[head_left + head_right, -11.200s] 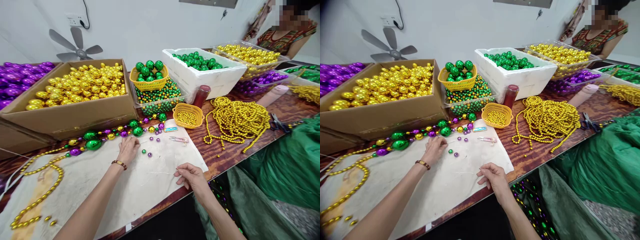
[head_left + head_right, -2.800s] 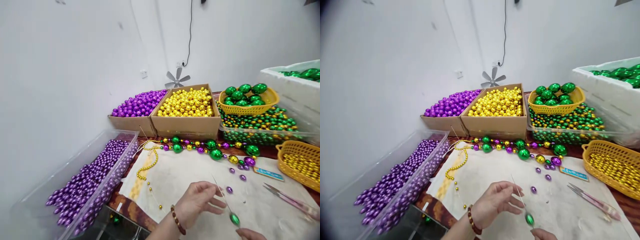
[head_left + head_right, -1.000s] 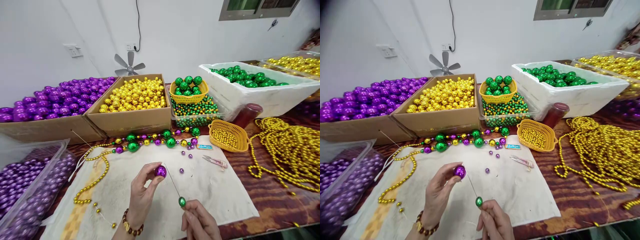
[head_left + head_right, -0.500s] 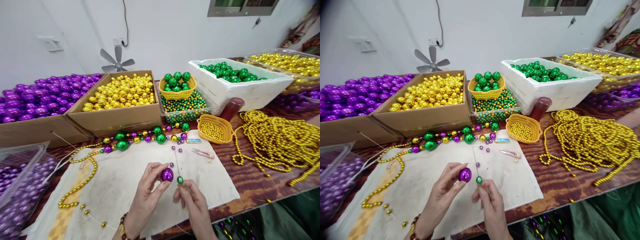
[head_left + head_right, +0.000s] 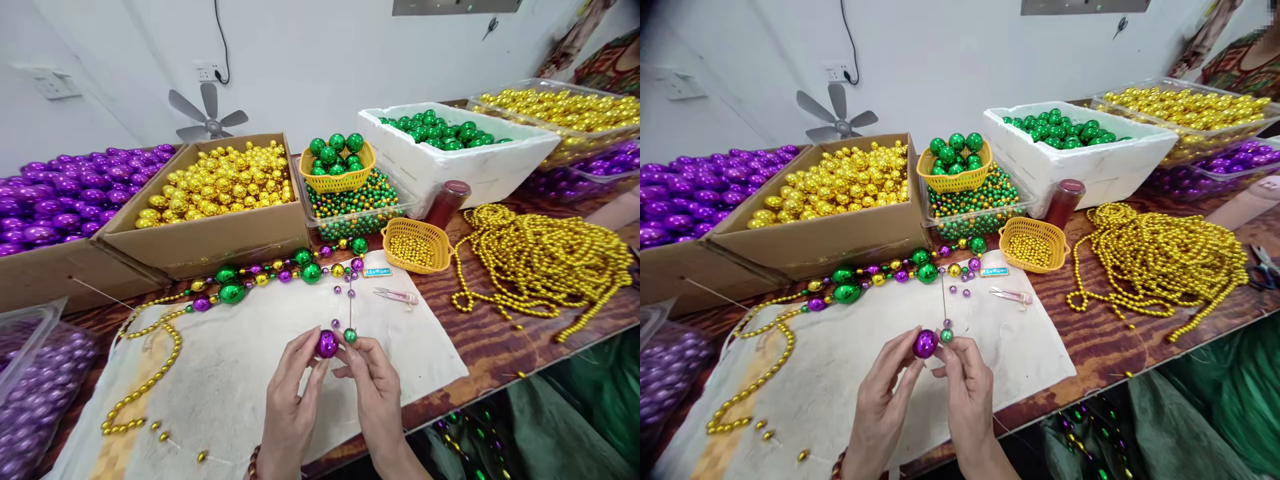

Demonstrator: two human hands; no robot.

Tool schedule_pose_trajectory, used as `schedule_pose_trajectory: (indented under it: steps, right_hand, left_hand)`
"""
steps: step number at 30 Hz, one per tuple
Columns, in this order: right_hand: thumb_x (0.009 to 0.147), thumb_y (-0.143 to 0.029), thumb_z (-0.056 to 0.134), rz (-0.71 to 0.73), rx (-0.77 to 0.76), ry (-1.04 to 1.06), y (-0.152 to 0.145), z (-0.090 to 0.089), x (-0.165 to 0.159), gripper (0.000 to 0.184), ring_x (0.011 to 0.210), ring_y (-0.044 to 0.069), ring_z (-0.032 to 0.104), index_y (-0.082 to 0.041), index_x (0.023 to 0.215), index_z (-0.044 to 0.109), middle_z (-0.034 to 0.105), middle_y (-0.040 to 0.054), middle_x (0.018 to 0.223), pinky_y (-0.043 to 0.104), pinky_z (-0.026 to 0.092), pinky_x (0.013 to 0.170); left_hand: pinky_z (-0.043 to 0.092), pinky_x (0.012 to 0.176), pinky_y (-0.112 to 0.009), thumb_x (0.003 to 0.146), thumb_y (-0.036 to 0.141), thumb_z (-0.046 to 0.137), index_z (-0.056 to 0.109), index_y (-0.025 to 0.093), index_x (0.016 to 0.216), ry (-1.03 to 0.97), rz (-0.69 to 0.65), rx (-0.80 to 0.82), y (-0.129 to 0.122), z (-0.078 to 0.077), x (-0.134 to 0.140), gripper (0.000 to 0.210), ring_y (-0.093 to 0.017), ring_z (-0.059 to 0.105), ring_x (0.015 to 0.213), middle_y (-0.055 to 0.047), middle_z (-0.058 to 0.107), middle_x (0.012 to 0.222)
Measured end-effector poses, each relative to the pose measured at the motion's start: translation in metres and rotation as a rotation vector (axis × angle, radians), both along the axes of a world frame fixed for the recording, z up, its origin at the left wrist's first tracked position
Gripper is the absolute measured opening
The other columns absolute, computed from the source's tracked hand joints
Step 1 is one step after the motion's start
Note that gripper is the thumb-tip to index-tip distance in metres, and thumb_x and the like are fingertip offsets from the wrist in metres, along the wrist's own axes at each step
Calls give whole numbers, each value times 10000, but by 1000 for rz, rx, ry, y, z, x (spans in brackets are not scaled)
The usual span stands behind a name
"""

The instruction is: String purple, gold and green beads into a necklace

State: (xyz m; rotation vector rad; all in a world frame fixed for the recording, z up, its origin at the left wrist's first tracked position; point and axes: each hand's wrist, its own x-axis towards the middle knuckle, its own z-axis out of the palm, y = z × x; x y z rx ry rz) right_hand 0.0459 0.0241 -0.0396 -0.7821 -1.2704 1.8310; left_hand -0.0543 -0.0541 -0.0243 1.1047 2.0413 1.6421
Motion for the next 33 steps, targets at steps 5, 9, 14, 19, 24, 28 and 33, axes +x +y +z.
schedule_pose_trajectory:
  steps: [5,9,14,19,24,28,33]
  right_hand:
    - [947,-354,538,16,32,-13,-2,-2,-2,180,911,219,667,-206,989,631,687,63,1020,296,560,688]
    - [941,-369,542,38,50,-71,-1,-9,8,195,789,181,647,-202,954,641,670,39,857,265,520,661]
    - [953,-351,507,164,180,-137,-7,-30,33,230,672,146,561,-197,837,632,588,10,717,235,435,615]
    - [958,-359,474,271,243,-152,-20,-46,50,278,641,141,560,-198,797,634,569,12,701,226,408,593]
    - [949,-375,481,290,231,-160,-28,-50,50,285,606,135,557,-201,777,627,547,6,692,213,426,580]
    - [950,-375,476,310,256,-177,-28,-48,48,285,610,137,555,-203,769,614,539,4,684,214,424,583]
    - [957,-380,464,355,264,-212,-26,-44,47,289,632,135,559,-205,779,611,542,3,696,208,414,592]
  left_hand:
    - [515,872,-359,871,186,614,552,297,1304,206,60,-8,0,-16,-2,451,-234,571,1109,-74,588,1248]
    - [461,990,-400,875,163,606,570,287,1267,159,39,36,-3,-13,-9,413,-232,555,1162,-69,593,1255]
    - [451,1001,-391,864,148,618,622,289,1211,74,33,113,-10,-2,-17,374,-240,547,1177,-71,594,1252]
    - [496,920,-312,837,187,667,660,257,1145,-170,131,180,-9,14,-26,316,-204,606,1053,-61,646,1161]
    - [522,873,-318,836,212,671,669,234,1094,-582,125,384,-3,26,-32,259,-181,625,966,-55,686,1061]
    - [508,907,-340,842,209,663,669,218,1084,-742,111,439,-1,33,-30,242,-183,632,973,-72,692,1073]
    - [497,915,-347,846,207,656,663,212,1092,-787,114,433,-2,35,-28,246,-182,629,969,-83,688,1082]
